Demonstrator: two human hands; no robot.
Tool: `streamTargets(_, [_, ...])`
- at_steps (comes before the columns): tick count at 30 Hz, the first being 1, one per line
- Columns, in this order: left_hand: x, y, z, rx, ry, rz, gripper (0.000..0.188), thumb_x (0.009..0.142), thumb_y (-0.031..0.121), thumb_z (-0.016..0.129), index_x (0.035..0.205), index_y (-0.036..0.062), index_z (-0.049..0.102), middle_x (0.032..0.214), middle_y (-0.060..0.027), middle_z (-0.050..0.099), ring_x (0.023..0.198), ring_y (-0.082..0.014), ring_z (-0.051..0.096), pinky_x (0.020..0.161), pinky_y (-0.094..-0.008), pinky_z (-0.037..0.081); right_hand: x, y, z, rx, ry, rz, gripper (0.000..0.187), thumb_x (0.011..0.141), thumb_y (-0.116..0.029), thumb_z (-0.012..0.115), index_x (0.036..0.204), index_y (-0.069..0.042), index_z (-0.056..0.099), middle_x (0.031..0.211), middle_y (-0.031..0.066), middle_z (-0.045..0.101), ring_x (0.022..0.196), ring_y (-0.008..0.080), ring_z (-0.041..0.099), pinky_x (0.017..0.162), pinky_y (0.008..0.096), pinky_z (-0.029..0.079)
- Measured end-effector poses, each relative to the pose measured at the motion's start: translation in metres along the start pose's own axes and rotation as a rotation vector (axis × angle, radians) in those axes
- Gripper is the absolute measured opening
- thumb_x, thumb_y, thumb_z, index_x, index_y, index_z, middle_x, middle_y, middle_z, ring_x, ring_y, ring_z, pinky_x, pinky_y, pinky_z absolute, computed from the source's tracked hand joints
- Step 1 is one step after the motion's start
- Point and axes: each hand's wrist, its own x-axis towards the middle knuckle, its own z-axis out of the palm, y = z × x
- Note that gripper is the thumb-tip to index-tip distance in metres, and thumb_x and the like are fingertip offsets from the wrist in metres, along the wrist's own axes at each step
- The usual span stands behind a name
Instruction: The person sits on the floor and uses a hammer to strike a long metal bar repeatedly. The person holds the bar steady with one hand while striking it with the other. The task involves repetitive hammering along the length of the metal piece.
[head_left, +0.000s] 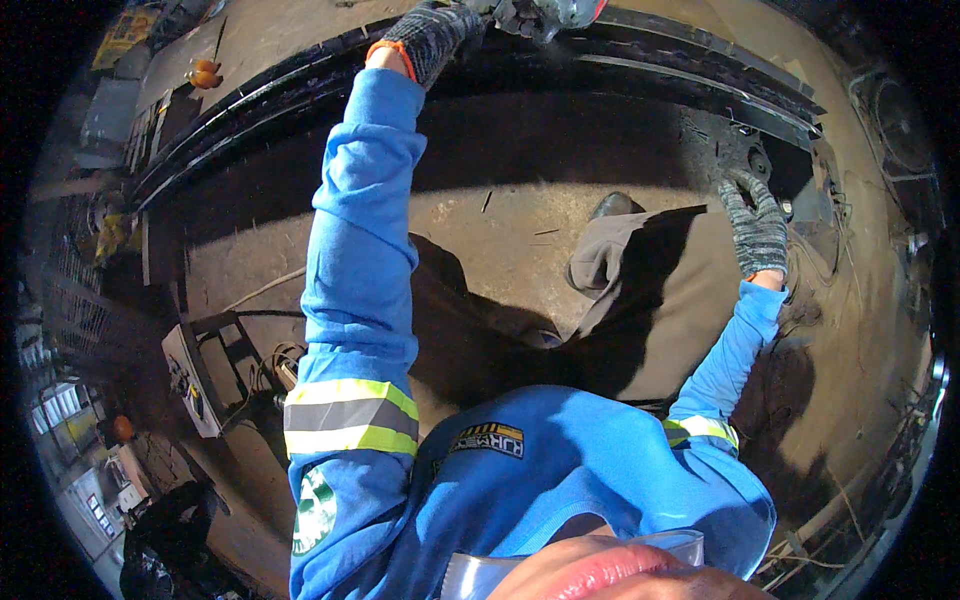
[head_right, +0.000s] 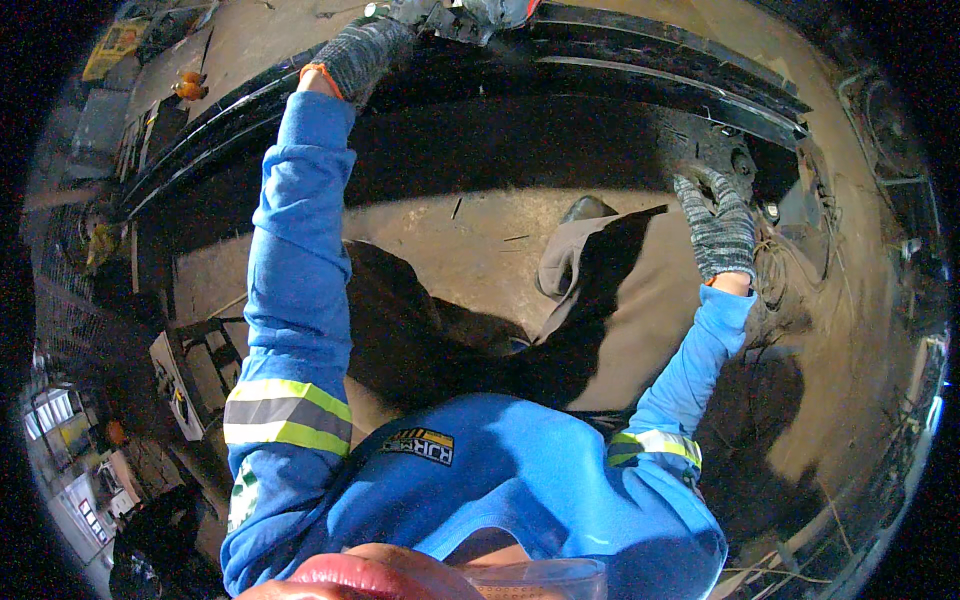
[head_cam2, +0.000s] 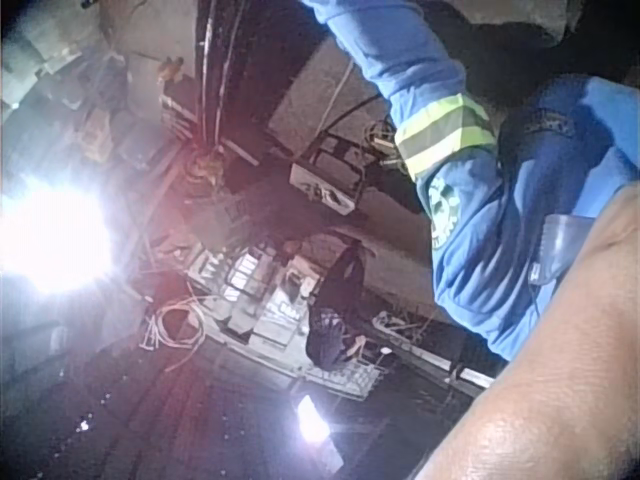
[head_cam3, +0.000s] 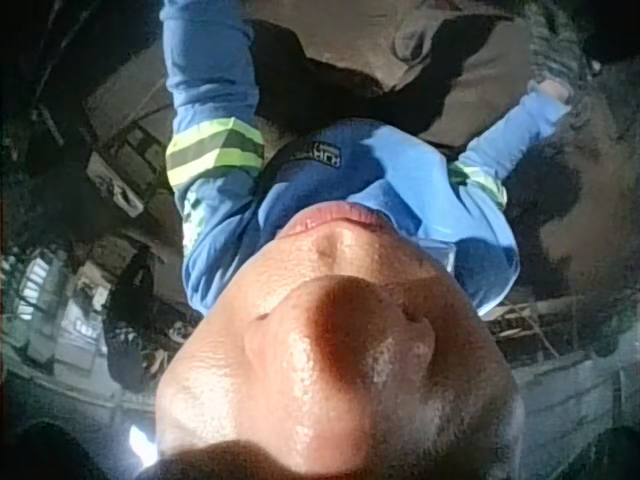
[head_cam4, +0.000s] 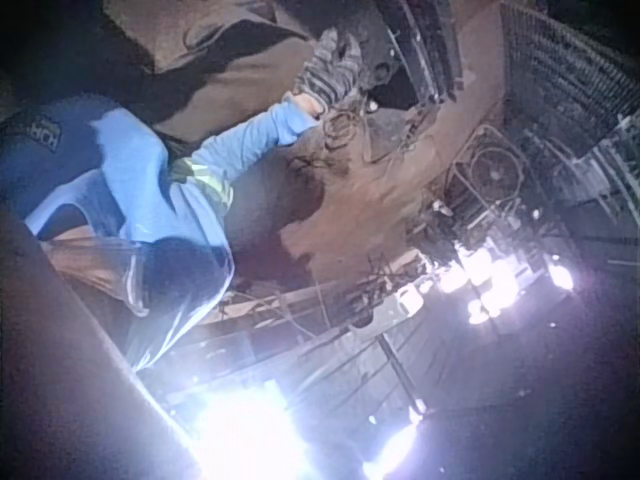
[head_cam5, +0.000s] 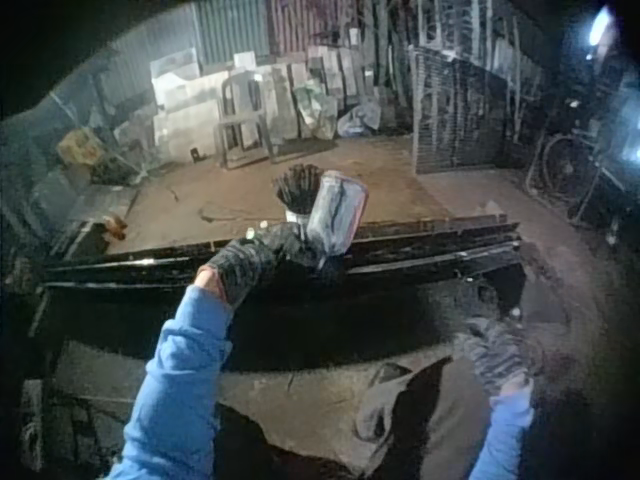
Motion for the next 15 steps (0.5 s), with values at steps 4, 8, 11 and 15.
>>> streamTargets(4, [0.001,0.007,-0.005,-0.306,0.070,-0.259,0.033,0.089,0.028,0.045,0.119,0.0150,0.051,0.110,-0.0162,0.058,0.098,-0.0326,0.057,0.082,-0.0386,0.047,0.000,-0.004,-0.002,-0.068,-0.018,-0.019,0.027,0.082,-0.015,0.063,0.107,-0.006,0.060,0.103,0.0056,0.063,0.094,0.0147,0.056,0.087,0.0282,0.042])
streamTargets(8, [-0.011,0.024,-0.025,0.209,0.277,-0.066,0.031,0.088,0.014,0.040,0.115,0.0080,0.053,0.096,-0.0069,0.064,0.082,-0.0205,0.061,0.063,-0.0337,0.049,-0.002,-0.017,-0.004,-0.141,-0.013,-0.005,0.028,0.082,-0.014,0.063,0.108,-0.005,0.060,0.105,0.0069,0.063,0.097,0.0154,0.056,0.088,0.0286,0.042])
streamTargets(11, [-0.023,0.005,-0.009,0.012,0.323,-0.160,0.030,0.088,0.015,0.041,0.113,0.0095,0.056,0.100,-0.0082,0.064,0.086,-0.0195,0.061,0.069,-0.0343,0.049,0.004,-0.003,0.001,-0.102,0.000,-0.029,0.029,0.081,-0.014,0.063,0.108,-0.003,0.059,0.105,0.0075,0.062,0.097,0.0153,0.056,0.089,0.0283,0.042])
streamTargets(15, [0.004,0.041,-0.071,-0.436,-0.162,-0.653,0.027,0.087,0.013,0.045,0.110,0.0104,0.060,0.104,-0.0095,0.064,0.091,-0.0217,0.060,0.075,-0.0337,0.048,0.000,0.006,-0.003,-0.096,0.004,-0.035,0.031,0.081,-0.014,0.064,0.109,-0.003,0.058,0.105,0.0076,0.062,0.096,0.0150,0.056,0.088,0.0280,0.043])
